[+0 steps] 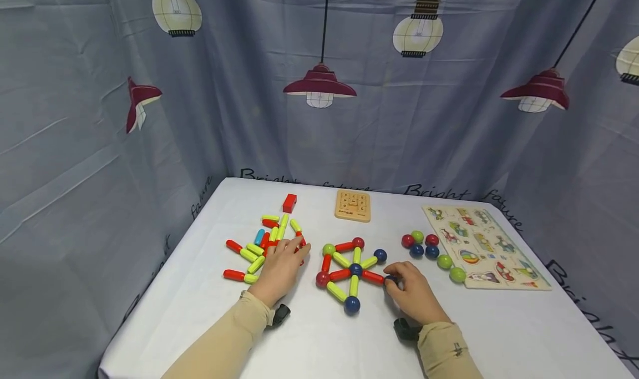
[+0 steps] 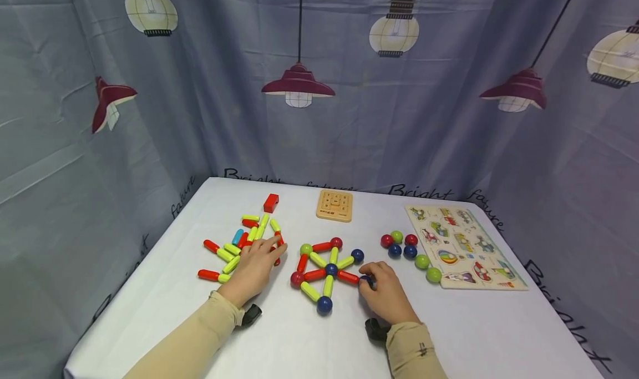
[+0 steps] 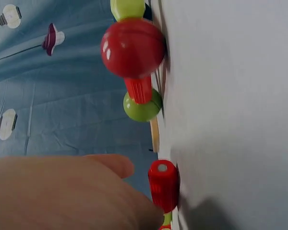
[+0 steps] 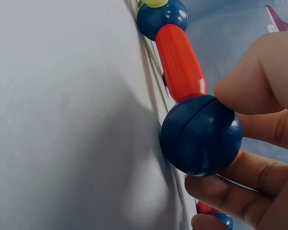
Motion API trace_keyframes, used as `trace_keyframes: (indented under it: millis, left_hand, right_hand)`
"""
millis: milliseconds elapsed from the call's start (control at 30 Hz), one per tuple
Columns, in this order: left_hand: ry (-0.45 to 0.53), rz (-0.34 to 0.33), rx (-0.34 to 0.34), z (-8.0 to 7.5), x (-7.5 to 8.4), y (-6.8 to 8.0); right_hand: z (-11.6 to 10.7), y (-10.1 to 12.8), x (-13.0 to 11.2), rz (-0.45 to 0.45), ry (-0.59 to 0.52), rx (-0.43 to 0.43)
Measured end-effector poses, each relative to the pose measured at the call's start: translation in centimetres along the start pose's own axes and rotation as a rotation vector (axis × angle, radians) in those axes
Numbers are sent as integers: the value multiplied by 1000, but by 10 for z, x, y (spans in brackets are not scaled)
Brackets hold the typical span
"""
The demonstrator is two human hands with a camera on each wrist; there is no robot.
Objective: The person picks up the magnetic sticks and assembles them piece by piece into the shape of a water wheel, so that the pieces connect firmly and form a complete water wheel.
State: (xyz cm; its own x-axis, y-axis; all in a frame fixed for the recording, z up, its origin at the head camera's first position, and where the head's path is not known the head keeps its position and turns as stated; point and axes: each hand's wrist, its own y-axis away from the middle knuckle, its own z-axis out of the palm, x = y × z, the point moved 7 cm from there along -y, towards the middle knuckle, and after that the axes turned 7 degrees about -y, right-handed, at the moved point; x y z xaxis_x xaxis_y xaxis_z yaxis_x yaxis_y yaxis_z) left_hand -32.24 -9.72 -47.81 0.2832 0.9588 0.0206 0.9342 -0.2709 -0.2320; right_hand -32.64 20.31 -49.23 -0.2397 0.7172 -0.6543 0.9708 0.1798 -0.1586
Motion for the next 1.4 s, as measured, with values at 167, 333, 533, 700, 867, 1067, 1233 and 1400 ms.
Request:
trace_keyframes:
  millis: [167, 333, 533, 700, 867, 1067, 1233, 1400]
  left_hand:
    - [-23, 23, -11, 1, -2, -1]
    - [-7, 21, 7, 0, -4, -2]
    - [43, 18, 110, -21, 14, -2]
    - [179, 183, 117, -41, 79, 5]
    - [184, 284, 71, -27, 127, 7]
    - [189, 271, 96, -18, 134, 5]
    - [168, 266, 104, -14, 132, 7]
    - [167, 264, 107, -12, 131, 8]
  right_hand:
    - [1, -1, 0, 7, 18, -31]
    - [1, 0, 4, 68, 6, -68]
    - [1, -1, 7, 85, -18, -80]
    - [2, -1, 6, 82, -27, -84]
    - [0, -1, 5, 74, -42, -73]
    - [-2, -1, 2, 59, -45, -70]
    - [-2, 0, 2, 72, -50, -94]
    - [0, 3, 4, 79, -146, -140]
